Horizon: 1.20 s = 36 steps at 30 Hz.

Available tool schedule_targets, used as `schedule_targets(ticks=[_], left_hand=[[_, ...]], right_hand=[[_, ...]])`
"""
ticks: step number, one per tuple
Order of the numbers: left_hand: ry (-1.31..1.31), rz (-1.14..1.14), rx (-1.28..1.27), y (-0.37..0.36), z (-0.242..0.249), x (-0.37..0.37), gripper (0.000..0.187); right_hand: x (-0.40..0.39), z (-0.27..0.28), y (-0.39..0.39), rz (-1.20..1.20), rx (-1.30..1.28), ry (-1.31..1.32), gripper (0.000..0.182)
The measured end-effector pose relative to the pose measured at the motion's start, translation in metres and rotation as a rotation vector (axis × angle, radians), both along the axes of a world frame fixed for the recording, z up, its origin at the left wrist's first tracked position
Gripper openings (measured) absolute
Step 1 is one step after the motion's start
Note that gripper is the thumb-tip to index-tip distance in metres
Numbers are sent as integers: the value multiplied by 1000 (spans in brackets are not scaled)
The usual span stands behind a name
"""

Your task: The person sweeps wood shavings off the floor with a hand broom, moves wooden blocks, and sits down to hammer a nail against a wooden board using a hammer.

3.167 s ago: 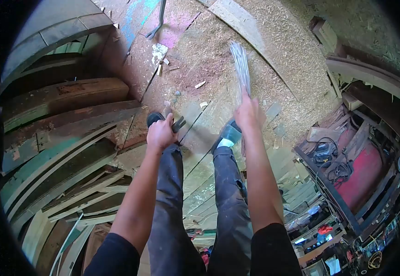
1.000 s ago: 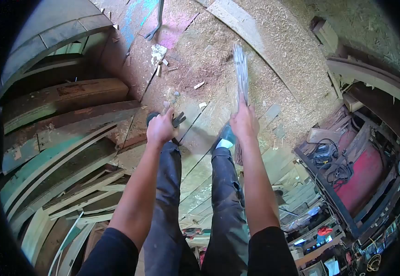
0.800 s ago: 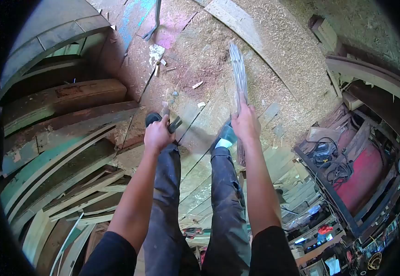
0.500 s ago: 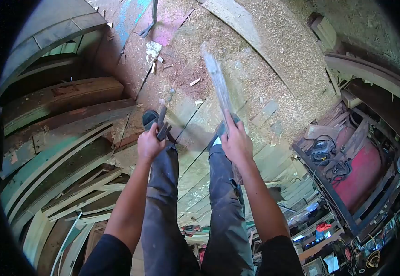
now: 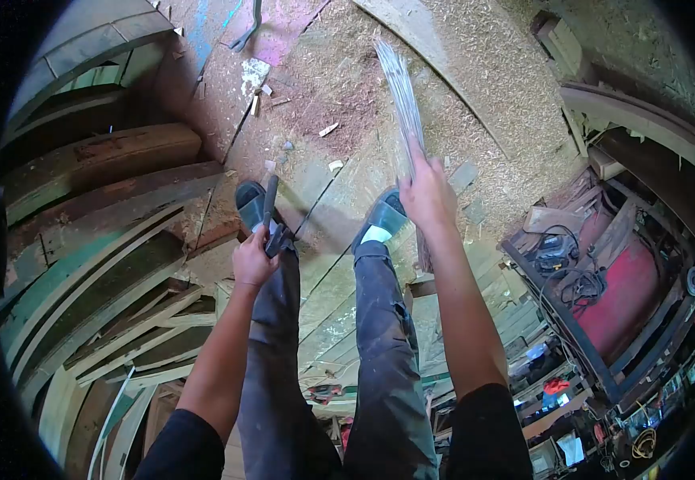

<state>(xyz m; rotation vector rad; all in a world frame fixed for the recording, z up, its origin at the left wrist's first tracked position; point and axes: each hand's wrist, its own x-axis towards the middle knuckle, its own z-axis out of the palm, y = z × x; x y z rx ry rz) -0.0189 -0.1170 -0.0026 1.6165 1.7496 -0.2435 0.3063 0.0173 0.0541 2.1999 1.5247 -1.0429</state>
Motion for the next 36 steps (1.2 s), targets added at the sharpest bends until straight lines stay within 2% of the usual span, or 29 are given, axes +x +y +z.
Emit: schedule_targets(ticks=[2,4,8,11,14,17,19,22,23,25,26,29,31,33,36], left_hand=[[-2,-3,2,7,-1,5,36],[-13,-2,-13,18,3,8,34],[-2,-20,7,42,3,7,31],[27,-12,-34,59,4,7,30],[52,-15,-6,66,3,14,29],[60,-28,-15,70,1,25,29],[37,-95,-65,76,4,29,28],[20,-148,-65,85,5,25,27],[17,-149,-63,89,5,23,27],[-11,-106,-9,98,3,17,28],[37,-95,-35,101,0,15,29],[44,-108,-18,107,3,16,28],[49,-111,-19,106,1,18,28],[55,-109,-17,107,3,22,28],[63,-149,-72,113,8,25,25]], right_hand=[[-5,-7,10,-26,-50,3,73],[-8,-19,13,105,-48,-50,73],[0,-11,1,38,-52,15,71],[7,-1,-17,-72,42,92,70],[10,-16,-33,-173,194,119,70],[1,-33,-21,-326,42,85,70],[-21,-37,-7,-530,38,298,69],[-53,-16,13,-653,-147,399,69],[-51,-30,4,-653,-144,397,69],[-57,-40,-3,-294,92,206,71],[-51,-40,-10,-498,26,329,72],[-37,-44,-17,-519,1,253,73],[-34,-45,-27,-477,42,328,74],[-33,-42,-37,-300,32,272,74],[-23,-29,-43,-298,101,232,73]])
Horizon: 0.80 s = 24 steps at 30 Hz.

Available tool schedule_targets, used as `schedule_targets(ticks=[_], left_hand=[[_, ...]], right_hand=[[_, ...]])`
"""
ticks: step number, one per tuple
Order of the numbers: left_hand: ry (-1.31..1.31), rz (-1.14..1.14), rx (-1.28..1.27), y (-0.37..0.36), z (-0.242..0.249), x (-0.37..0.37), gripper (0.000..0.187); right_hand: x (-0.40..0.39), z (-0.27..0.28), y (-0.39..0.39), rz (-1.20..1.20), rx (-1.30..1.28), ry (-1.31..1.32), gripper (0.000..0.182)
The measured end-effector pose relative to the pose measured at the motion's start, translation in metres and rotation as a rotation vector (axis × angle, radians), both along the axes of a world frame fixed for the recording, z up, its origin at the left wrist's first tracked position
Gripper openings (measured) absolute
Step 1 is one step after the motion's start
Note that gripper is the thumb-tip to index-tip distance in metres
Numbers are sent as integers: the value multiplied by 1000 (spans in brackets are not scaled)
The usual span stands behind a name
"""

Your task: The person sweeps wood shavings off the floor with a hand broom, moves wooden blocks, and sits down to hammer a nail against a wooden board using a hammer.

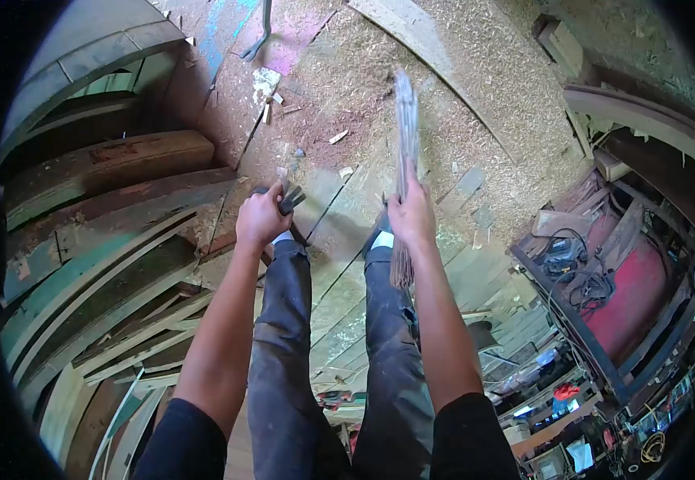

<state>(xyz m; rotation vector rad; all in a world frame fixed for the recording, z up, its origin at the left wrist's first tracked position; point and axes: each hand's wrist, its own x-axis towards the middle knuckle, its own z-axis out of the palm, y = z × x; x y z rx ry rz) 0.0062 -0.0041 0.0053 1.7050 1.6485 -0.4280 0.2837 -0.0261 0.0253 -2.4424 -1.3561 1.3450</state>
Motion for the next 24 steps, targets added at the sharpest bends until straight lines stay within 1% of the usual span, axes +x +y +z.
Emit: schedule_targets(ticks=[4,6,7,9,10,12,13,15,16,18,19,21,23,24], left_hand=[[-6,-11,-13,2,1,3,25],[-8,-16,-13,1,2,4,25],[-3,-10,-17,0,1,4,26],[0,-3,-19,-3,1,4,26],[-9,-8,-9,-6,1,3,27],[-19,-18,-4,-10,0,-2,28],[-30,-18,1,-12,-1,-4,29],[-43,-14,10,-15,-4,-10,29],[-48,3,22,-17,-6,-13,31],[-59,22,37,-18,-8,-19,33],[-56,11,42,-16,-8,-23,32],[-54,0,48,-13,-9,-29,31],[1,-39,31,-10,-10,-36,40],[-19,-30,74,-11,-11,-40,38]], right_hand=[[0,12,6,55,65,-65,74],[-7,14,18,177,-36,-134,72],[-6,4,20,176,-36,-133,72],[-4,-18,28,34,-36,-53,72],[-4,-21,32,34,-34,-55,72],[-10,-23,35,106,-164,-18,78],[-10,-20,36,103,-167,-18,78],[-7,-14,42,62,-211,81,72],[0,-15,42,66,-211,78,72],[20,-20,40,123,-112,-57,72],[26,-25,34,122,-111,-61,72],[31,-29,17,209,127,2,78],[25,-13,8,214,113,-15,76],[21,-4,4,216,97,-32,75]])
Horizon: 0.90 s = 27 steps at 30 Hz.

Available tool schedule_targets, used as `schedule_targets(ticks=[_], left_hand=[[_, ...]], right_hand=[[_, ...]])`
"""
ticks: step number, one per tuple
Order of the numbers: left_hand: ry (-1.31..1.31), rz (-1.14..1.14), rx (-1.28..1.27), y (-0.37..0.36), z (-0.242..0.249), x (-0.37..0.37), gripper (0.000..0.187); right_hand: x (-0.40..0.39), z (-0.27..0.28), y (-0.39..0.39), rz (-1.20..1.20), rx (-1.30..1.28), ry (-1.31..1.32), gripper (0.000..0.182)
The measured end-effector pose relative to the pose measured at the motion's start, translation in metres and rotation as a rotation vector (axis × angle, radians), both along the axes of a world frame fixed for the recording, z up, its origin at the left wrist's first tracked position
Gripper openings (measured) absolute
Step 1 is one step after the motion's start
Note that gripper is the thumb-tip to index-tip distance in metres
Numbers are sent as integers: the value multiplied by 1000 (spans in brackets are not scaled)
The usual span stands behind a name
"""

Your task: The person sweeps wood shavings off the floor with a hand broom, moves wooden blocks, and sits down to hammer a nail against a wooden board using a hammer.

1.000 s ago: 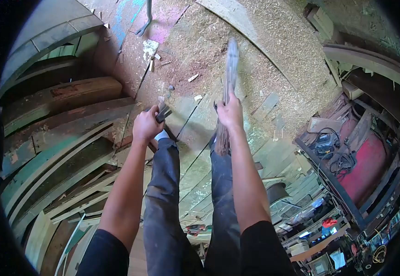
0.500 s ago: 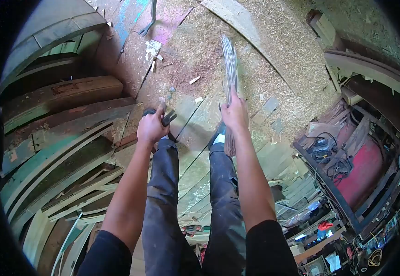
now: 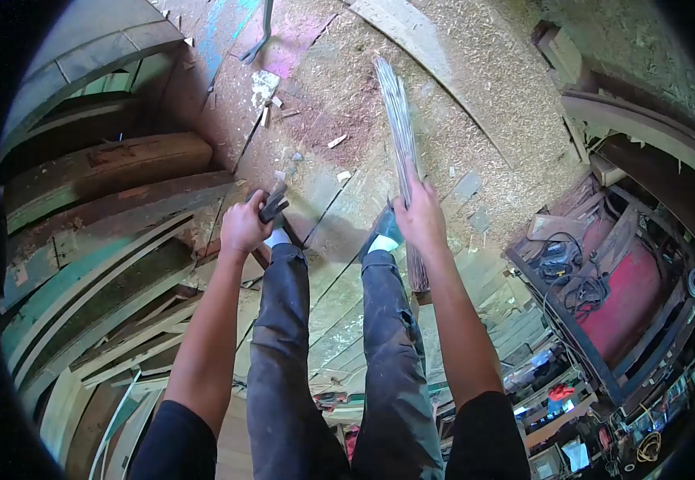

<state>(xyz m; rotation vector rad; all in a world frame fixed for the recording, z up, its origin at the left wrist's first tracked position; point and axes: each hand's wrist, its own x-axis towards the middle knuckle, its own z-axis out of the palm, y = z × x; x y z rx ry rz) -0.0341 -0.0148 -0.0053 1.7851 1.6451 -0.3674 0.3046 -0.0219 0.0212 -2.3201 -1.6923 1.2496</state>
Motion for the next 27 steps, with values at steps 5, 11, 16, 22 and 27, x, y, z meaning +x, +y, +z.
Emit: schedule_targets(ticks=[5,11,16,22,27], left_hand=[[12,4,31,5,0,-9,35],[6,41,-1,10,5,-16,32],[-48,56,43,7,0,-21,29],[21,5,-8,2,-1,-11,35],[49,-2,-44,4,2,-6,37]], right_hand=[[-13,0,-5,2,-188,-17,64],[3,-57,-37,-101,-182,-83,57],[-9,-71,-56,-198,94,201,54],[-15,-47,-45,-187,-186,99,51],[-9,-33,-41,-300,-21,158,52]])
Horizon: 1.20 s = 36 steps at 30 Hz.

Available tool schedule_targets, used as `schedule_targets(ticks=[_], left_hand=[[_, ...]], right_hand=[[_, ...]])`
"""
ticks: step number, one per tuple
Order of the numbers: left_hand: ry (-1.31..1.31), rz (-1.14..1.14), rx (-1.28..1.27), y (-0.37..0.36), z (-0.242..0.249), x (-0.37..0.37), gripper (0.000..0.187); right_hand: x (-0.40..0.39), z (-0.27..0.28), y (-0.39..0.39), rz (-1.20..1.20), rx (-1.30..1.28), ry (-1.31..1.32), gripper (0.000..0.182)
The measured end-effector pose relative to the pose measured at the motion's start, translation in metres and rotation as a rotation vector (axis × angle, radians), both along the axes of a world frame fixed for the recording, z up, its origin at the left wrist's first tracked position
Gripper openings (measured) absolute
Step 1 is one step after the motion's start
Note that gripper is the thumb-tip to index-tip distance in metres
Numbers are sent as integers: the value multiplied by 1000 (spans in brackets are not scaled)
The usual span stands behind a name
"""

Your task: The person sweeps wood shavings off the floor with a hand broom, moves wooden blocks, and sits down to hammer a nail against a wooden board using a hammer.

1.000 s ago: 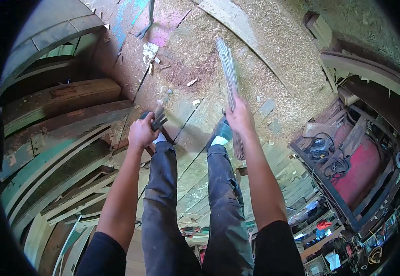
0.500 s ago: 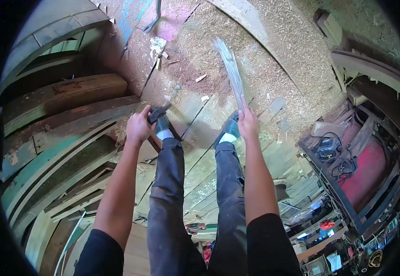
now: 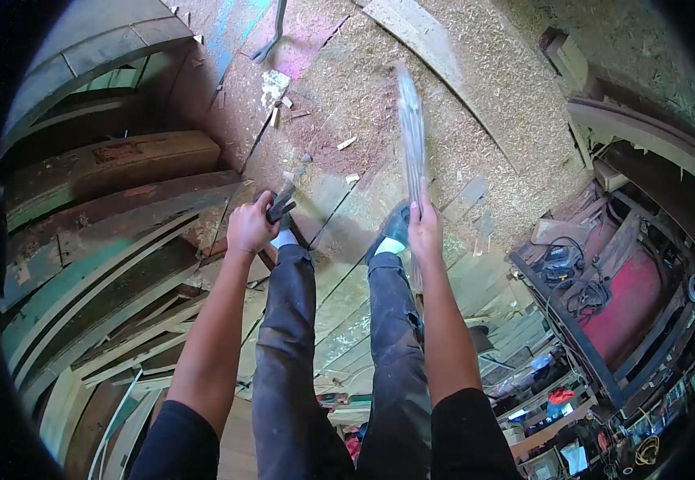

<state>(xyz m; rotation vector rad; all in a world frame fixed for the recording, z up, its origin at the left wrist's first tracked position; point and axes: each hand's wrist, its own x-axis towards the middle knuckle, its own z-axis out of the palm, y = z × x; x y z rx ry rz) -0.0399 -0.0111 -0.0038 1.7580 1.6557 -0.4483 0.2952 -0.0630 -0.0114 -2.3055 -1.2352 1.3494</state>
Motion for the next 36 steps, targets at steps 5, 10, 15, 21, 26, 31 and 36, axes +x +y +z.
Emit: schedule_targets(ticks=[5,10,15,21,26,31,36], left_hand=[[-46,23,51,-1,5,8,29],[-46,20,27,-2,5,16,29],[-24,12,34,-1,4,18,30],[-7,-30,17,0,2,22,31],[-16,-29,34,-1,1,24,31],[-2,-34,3,1,5,33,30],[-28,-42,-2,1,8,40,29]], right_hand=[[-2,-31,2,-120,93,-72,53],[-35,-51,12,-123,-59,-85,55],[-58,-30,23,-158,-78,-91,57],[-50,-36,2,-42,-64,-84,54],[-32,-34,-12,-58,56,-77,56],[-24,-23,-10,18,79,-99,57],[-22,-15,9,198,46,-135,56]])
